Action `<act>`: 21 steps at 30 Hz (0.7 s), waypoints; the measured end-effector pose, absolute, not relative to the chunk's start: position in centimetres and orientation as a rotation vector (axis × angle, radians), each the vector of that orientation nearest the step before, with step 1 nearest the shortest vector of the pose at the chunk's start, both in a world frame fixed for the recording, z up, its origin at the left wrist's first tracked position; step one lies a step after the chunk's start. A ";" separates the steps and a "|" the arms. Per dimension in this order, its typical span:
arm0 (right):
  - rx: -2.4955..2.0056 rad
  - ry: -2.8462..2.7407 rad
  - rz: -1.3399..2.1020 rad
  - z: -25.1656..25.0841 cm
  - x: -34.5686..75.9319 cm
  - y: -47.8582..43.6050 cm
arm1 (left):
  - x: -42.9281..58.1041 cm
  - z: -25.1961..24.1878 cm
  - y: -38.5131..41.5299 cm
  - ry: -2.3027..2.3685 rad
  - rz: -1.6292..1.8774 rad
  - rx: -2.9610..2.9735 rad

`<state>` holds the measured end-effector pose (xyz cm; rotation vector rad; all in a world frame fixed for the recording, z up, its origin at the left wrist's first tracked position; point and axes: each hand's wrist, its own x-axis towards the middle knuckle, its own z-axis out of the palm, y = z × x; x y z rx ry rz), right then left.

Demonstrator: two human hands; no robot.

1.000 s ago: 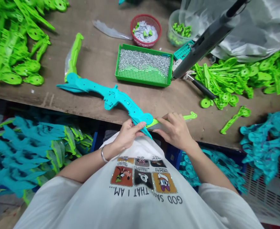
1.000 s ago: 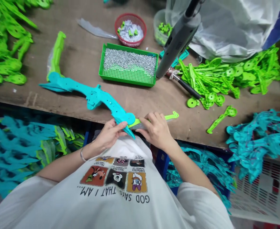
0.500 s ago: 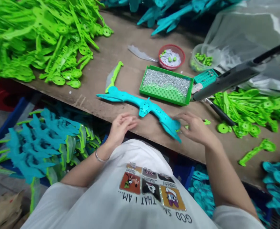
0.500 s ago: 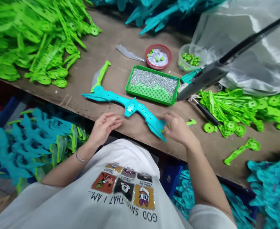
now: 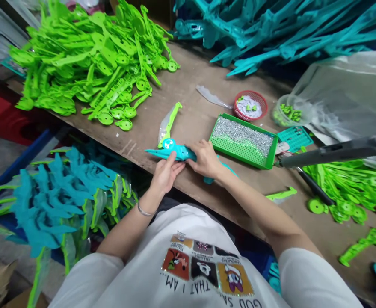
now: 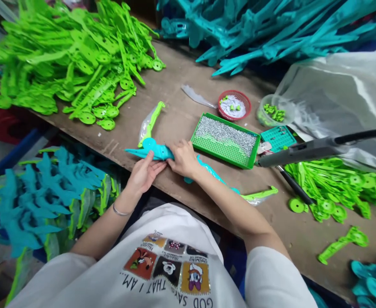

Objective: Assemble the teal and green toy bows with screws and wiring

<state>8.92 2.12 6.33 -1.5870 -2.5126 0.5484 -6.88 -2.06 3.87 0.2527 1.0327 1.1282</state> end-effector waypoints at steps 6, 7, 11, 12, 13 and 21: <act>-1.423 -2.184 1.086 8.4 9.2 2.8 | -6.5 4.0 -2.4 1.040 1.163 0.188; -1.416 -2.052 1.209 8.4 8.8 3.5 | -6.5 4.1 -2.7 1.047 1.177 0.178; -1.313 -1.480 1.575 7.3 6.3 6.0 | -6.4 4.2 -3.8 1.034 1.192 0.200; -1.258 -1.394 1.648 6.9 5.6 6.5 | -6.4 4.3 -4.1 1.021 1.184 0.213; -1.208 -1.343 1.702 6.6 4.9 6.9 | -6.3 4.2 -4.3 1.006 1.173 0.227; -1.150 -1.677 1.629 7.1 2.6 9.1 | -5.8 4.3 -5.1 0.939 1.059 0.315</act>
